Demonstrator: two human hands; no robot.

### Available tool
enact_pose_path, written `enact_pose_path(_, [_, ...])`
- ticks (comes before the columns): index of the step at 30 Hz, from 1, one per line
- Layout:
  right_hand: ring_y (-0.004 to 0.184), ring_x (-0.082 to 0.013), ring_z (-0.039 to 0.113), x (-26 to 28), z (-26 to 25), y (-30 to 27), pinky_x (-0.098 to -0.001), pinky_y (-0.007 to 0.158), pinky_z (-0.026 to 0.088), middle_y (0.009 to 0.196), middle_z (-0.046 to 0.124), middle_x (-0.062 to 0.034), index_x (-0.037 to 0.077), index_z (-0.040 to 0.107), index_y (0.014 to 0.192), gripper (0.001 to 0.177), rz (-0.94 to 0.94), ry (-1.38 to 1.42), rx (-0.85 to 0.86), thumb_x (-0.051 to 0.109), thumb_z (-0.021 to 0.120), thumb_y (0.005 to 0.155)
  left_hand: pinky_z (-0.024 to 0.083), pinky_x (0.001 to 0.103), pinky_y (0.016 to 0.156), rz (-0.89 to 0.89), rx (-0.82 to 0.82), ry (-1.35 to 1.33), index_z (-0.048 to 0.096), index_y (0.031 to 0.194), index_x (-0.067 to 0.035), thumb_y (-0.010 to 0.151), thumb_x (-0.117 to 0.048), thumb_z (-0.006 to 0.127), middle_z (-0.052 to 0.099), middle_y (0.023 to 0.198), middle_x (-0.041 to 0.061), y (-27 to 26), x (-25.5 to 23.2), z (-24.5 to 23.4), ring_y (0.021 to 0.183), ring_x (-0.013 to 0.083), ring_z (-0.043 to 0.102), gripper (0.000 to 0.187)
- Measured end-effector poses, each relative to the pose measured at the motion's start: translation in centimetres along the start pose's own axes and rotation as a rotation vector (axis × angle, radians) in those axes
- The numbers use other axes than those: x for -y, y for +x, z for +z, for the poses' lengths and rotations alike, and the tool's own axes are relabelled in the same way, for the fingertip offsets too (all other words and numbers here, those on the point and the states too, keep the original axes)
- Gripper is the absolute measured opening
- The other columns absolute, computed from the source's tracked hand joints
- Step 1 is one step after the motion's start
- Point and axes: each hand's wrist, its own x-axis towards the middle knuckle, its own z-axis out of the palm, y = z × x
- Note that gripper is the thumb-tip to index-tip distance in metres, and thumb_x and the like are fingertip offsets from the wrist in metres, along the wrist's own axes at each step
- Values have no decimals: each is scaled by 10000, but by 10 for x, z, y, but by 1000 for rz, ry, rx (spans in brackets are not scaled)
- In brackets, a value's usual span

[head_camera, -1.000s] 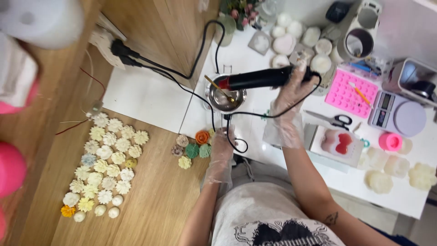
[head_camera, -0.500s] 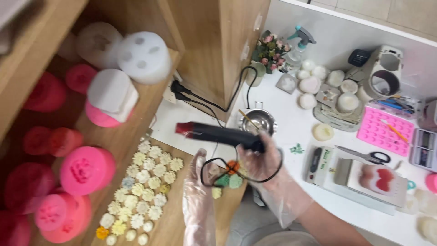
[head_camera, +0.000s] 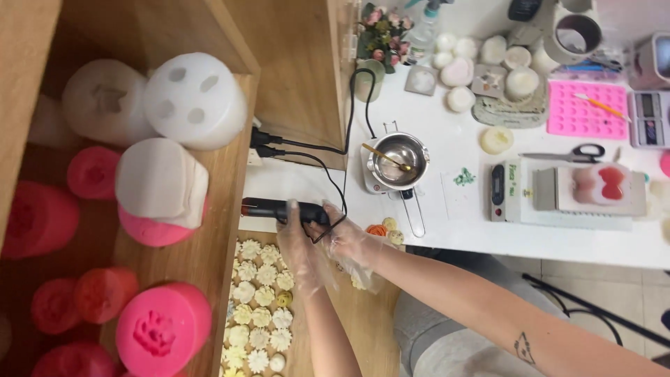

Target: Heating wax with a heat gun and pouring it into molds to create decorative candles.

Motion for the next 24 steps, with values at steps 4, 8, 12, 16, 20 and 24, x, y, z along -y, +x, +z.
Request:
enact_pose_path(4, [531,-167,655,0,5,-1,-250,513,580,720,687,-81,8,622,1041,417,-11,-143,-19,422,641,995,518,248,627,-79,-5,-41,650,1200,25,907,-358,757,703,939,40,42,23,-3,752,111,622,494])
enact_pose_path(8, [606,-113,648,9,13,-38,-230,606,595,797,698,-50,117,591,1171,273,-107,-337,47,347,601,1025,533,245,626,-43,105,-131,632,1168,19,875,-259,797,676,916,27,81,67,-6,747,103,628,436])
enact_pose_path(12, [695,-148,582,9,-9,-11,-299,653,518,926,681,-95,53,570,1340,398,-160,-713,108,354,549,1080,538,276,599,-128,65,-83,628,1132,36,878,-208,782,673,899,54,87,63,-5,711,144,637,384])
enact_pose_path(16, [1204,-232,551,13,67,-136,-451,1008,395,1330,561,-101,119,321,1512,596,-46,-1029,-185,313,589,1017,583,290,628,-153,-2,-54,633,1110,45,893,-212,759,694,921,85,115,82,-8,731,176,678,359])
enact_pose_path(20, [1290,-222,593,38,50,-199,-420,1065,420,1368,621,-79,154,485,1437,578,-82,-1296,2,443,538,940,611,318,695,-50,-86,139,628,1160,80,851,-270,820,714,1051,133,129,70,4,850,220,710,504])
enact_pose_path(24, [985,-289,587,90,23,-243,-395,948,530,1205,703,-144,98,597,1364,602,-171,-1342,36,508,570,924,615,322,777,-211,-312,582,518,1251,106,798,-392,872,699,1159,206,166,83,-8,964,277,722,761])
